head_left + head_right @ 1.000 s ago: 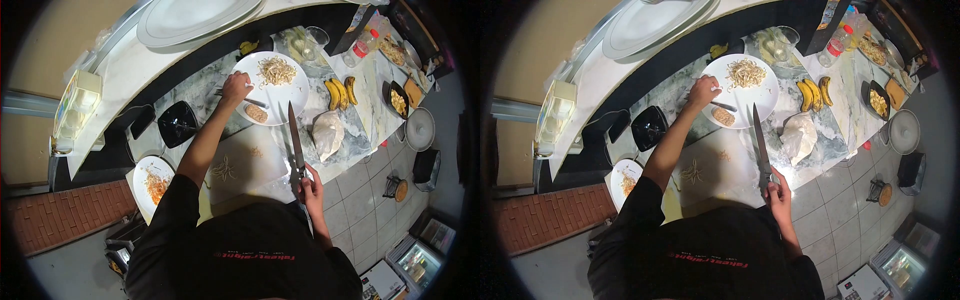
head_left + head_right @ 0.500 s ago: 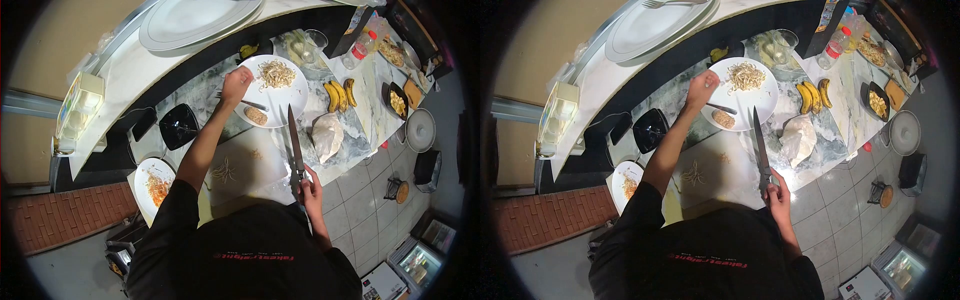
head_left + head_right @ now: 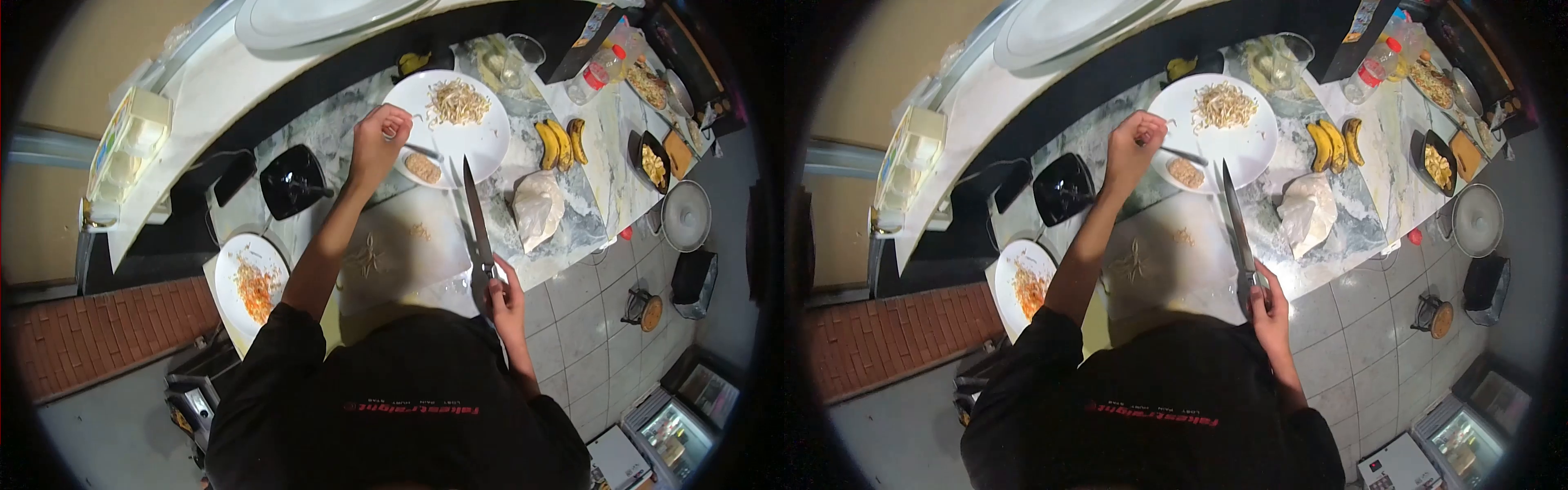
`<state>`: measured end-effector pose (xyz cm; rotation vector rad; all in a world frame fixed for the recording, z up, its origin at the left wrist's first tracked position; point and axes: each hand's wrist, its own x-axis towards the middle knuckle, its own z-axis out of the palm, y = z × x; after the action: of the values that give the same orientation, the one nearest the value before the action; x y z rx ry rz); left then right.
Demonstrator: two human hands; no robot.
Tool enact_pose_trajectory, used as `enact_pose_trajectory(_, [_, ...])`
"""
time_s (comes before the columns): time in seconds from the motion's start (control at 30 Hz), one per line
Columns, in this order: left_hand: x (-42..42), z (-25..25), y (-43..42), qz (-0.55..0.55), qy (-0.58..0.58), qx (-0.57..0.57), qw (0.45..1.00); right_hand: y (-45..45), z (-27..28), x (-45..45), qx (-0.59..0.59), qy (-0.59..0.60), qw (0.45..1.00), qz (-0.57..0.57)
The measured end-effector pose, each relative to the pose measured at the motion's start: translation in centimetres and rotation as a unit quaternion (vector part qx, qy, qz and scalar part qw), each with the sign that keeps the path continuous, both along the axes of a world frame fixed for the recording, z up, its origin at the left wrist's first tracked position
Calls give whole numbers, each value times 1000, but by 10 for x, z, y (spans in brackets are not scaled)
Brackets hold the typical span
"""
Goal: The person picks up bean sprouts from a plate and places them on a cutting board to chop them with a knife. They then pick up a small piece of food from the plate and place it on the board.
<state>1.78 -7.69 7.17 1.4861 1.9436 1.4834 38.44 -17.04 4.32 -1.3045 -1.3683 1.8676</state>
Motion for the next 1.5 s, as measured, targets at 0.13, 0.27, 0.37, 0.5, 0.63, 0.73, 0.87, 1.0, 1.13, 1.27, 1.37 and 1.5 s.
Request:
enact_pose_trajectory(0.13, [46, -14, -85, 49, 19, -36, 998, 5, 0, -9, 77, -43, 995, 53])
enact_pose_trajectory(0.27, [77, -54, -159, 101, -42, -122, 987, -1, 19, -14, 123, -102, 977, 140])
enact_pose_trajectory(0.37, [97, -70, -188, 158, -20, -111, 981, -13, 20, -12, 164, -115, 958, 205])
enact_pose_trajectory(0.5, [113, -92, -206, 184, 38, -143, 972, -31, 19, -8, 186, -148, 940, 246])
enact_pose_trajectory(0.63, [115, -83, -211, 128, 55, -107, 984, -37, 21, -17, 220, -148, 929, 257])
enact_pose_trajectory(0.73, [113, -81, -217, 116, 79, -115, 983, -37, 25, -21, 209, -159, 932, 251])
enact_pose_trajectory(0.87, [107, -81, -229, 110, 154, -87, 978, -33, 30, -23, 225, -179, 920, 267])
enact_pose_trajectory(1.0, [111, -83, -235, 101, 197, -79, 972, -31, 29, -20, 235, -175, 915, 276])
enact_pose_trajectory(1.13, [113, -80, -233, 87, 237, -75, 965, -37, 24, -19, 249, -158, 919, 260])
enact_pose_trajectory(1.27, [116, -84, -234, 81, 228, -69, 968, -39, 28, -20, 275, -155, 915, 252])
enact_pose_trajectory(1.37, [119, -86, -235, 78, 217, -82, 970, -42, 26, -18, 289, -149, 909, 260])
enact_pose_trajectory(1.5, [124, -86, -232, 90, 239, -89, 963, -48, 25, -16, 300, -148, 905, 264])
